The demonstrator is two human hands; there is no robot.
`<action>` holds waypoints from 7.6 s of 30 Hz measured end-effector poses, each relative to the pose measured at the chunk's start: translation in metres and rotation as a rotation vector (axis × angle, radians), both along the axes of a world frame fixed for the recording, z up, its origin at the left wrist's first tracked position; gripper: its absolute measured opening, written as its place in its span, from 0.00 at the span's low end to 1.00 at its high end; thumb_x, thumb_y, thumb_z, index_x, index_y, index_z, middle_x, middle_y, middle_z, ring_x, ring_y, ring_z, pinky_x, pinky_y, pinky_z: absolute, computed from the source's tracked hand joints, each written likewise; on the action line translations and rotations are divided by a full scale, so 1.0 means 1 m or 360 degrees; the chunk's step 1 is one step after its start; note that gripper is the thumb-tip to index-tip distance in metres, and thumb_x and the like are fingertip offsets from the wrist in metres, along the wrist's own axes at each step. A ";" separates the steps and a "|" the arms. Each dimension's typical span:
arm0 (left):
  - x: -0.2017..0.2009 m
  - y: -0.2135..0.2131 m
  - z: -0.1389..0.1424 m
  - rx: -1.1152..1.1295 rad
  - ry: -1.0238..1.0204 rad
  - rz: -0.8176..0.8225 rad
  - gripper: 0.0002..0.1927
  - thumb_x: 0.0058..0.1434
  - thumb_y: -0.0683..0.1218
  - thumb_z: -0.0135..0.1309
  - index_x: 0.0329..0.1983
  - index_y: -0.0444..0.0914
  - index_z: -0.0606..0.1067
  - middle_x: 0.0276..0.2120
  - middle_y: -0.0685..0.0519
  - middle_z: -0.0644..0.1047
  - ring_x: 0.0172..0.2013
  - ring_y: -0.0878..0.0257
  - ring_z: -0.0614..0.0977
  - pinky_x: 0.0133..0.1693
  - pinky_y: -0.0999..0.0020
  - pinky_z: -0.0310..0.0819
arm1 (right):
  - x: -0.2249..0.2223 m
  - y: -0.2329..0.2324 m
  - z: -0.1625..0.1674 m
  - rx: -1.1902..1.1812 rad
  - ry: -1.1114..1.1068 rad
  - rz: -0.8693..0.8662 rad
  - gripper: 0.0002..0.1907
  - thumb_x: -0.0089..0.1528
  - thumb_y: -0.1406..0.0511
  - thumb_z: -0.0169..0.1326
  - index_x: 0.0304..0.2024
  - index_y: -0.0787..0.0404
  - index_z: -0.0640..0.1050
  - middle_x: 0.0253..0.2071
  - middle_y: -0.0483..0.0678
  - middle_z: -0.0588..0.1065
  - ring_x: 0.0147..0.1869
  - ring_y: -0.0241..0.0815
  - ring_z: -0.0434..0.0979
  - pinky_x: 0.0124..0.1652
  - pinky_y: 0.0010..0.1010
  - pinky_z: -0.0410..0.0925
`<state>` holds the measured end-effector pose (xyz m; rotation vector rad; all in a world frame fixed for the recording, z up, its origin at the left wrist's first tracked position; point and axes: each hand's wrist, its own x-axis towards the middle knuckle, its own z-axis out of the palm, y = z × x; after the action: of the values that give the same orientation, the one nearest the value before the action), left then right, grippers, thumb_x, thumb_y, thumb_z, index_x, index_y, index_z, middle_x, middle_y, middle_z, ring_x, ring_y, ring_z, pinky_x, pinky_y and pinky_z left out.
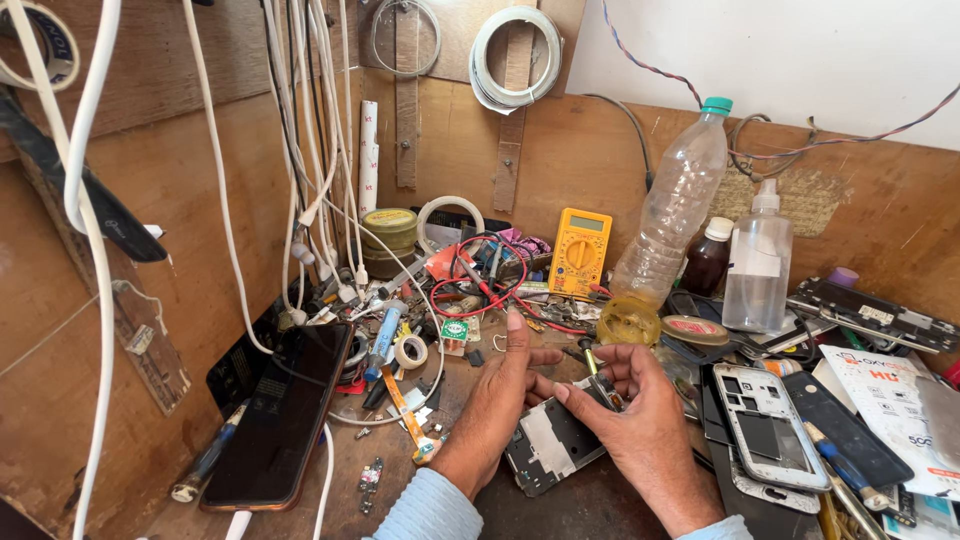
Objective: The person applies adhesive tape to a disassembled mobile phone chassis, then uses a toothbrush to clean the internal circuit board. The person handles the phone chassis, adhesive tape, toothbrush, and a plastic bottle containing liquid.
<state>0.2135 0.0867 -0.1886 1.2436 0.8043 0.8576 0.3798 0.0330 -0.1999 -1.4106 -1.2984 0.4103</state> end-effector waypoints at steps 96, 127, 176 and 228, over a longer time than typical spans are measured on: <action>0.005 -0.013 0.007 0.0527 0.0625 0.0359 0.14 0.53 0.51 0.67 0.27 0.33 0.83 0.19 0.50 0.82 0.20 0.67 0.79 0.26 0.68 0.73 | 0.001 -0.004 0.005 -0.0161 0.0258 -0.0033 0.11 0.61 0.64 0.61 0.40 0.67 0.83 0.29 0.43 0.80 0.30 0.27 0.74 0.32 0.21 0.69; 0.005 -0.008 -0.003 0.0462 0.0535 0.0556 0.16 0.54 0.51 0.66 0.27 0.32 0.83 0.18 0.51 0.81 0.19 0.68 0.78 0.24 0.68 0.71 | 0.001 -0.013 0.012 -0.0170 0.0332 0.0068 0.17 0.59 0.70 0.60 0.52 0.64 0.80 0.30 0.45 0.80 0.32 0.30 0.75 0.33 0.24 0.69; 0.012 0.012 -0.004 0.0315 0.0075 0.0463 0.12 0.58 0.46 0.63 0.27 0.31 0.83 0.21 0.51 0.83 0.20 0.71 0.78 0.24 0.73 0.70 | 0.004 -0.007 -0.001 -0.0154 0.0610 0.0100 0.13 0.61 0.69 0.60 0.45 0.71 0.82 0.31 0.48 0.80 0.31 0.34 0.75 0.33 0.27 0.70; 0.012 0.005 -0.001 0.0295 0.0166 0.0598 0.12 0.59 0.47 0.62 0.30 0.32 0.84 0.21 0.52 0.84 0.20 0.71 0.79 0.24 0.72 0.72 | 0.000 -0.006 0.005 -0.0198 0.0727 0.0094 0.15 0.59 0.67 0.62 0.46 0.71 0.81 0.29 0.49 0.78 0.28 0.35 0.73 0.32 0.28 0.68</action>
<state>0.2259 0.0919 -0.1898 1.3288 1.0827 1.1991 0.3797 0.0275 -0.1946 -1.2847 -0.9535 0.8134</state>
